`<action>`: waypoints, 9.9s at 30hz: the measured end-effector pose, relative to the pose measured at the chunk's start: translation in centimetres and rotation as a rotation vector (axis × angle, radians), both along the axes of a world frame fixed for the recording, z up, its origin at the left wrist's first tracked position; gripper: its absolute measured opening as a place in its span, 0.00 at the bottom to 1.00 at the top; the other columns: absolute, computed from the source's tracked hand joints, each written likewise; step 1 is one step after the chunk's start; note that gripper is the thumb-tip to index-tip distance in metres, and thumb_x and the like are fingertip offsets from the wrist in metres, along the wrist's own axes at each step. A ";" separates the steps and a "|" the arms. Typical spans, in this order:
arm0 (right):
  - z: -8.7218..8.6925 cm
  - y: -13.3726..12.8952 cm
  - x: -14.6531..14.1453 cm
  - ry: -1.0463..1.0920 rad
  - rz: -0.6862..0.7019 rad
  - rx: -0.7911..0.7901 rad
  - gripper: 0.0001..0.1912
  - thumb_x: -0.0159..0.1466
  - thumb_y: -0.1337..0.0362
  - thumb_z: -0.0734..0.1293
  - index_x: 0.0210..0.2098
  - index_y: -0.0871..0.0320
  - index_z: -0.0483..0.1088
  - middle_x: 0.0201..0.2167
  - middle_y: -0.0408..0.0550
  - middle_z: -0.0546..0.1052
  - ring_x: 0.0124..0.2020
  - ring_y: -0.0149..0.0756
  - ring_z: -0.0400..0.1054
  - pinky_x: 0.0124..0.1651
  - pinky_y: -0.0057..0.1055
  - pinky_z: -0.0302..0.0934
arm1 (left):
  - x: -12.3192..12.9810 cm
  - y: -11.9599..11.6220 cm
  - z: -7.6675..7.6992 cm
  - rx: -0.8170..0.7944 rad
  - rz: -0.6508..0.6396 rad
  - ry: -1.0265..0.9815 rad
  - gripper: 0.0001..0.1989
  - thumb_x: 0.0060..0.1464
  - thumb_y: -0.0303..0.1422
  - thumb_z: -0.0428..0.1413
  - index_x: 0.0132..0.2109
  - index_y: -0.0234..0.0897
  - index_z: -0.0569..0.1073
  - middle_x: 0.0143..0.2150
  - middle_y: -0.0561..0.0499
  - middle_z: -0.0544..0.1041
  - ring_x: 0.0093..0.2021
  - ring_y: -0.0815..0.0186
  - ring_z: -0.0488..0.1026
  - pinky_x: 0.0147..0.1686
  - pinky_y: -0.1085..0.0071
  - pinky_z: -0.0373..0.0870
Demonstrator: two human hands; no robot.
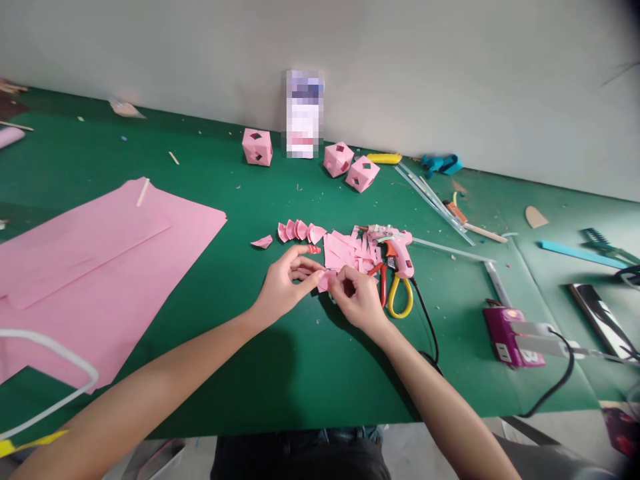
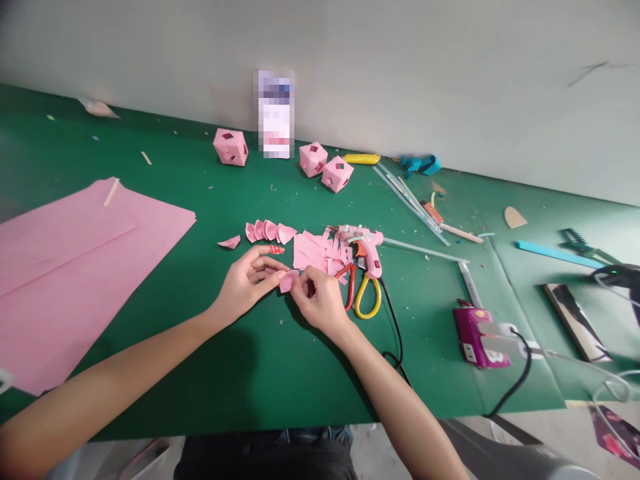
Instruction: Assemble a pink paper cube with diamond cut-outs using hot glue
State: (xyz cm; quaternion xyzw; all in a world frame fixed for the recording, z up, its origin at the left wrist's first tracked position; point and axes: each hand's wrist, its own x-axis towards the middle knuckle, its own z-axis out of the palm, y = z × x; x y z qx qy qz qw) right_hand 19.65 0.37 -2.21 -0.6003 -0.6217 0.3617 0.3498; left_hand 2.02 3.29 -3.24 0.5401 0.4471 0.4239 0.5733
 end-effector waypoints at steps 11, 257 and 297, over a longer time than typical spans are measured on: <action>-0.8 -0.1 -0.3 -0.089 0.031 0.081 0.15 0.64 0.60 0.64 0.23 0.53 0.59 0.16 0.37 0.64 0.18 0.28 0.57 0.23 0.27 0.50 | 0.3 -0.2 -0.7 0.177 0.019 0.146 0.18 0.56 0.32 0.64 0.53 0.39 0.71 0.35 0.52 0.84 0.33 0.66 0.82 0.36 0.71 0.79; -1.8 0.8 4.9 -0.581 -0.336 0.384 0.22 0.60 0.48 0.69 0.45 0.55 0.65 0.32 0.50 0.80 0.23 0.41 0.72 0.27 0.33 0.64 | -0.6 1.0 -0.6 0.127 0.227 0.095 0.12 0.56 0.34 0.63 0.45 0.40 0.69 0.31 0.54 0.79 0.31 0.67 0.79 0.34 0.71 0.78; -1.8 0.5 5.2 -0.708 -0.321 0.502 0.20 0.63 0.50 0.67 0.47 0.57 0.67 0.30 0.51 0.81 0.24 0.41 0.73 0.26 0.33 0.64 | -0.6 1.0 -0.7 0.130 0.178 0.149 0.15 0.55 0.32 0.63 0.47 0.40 0.68 0.35 0.51 0.82 0.34 0.65 0.81 0.37 0.67 0.80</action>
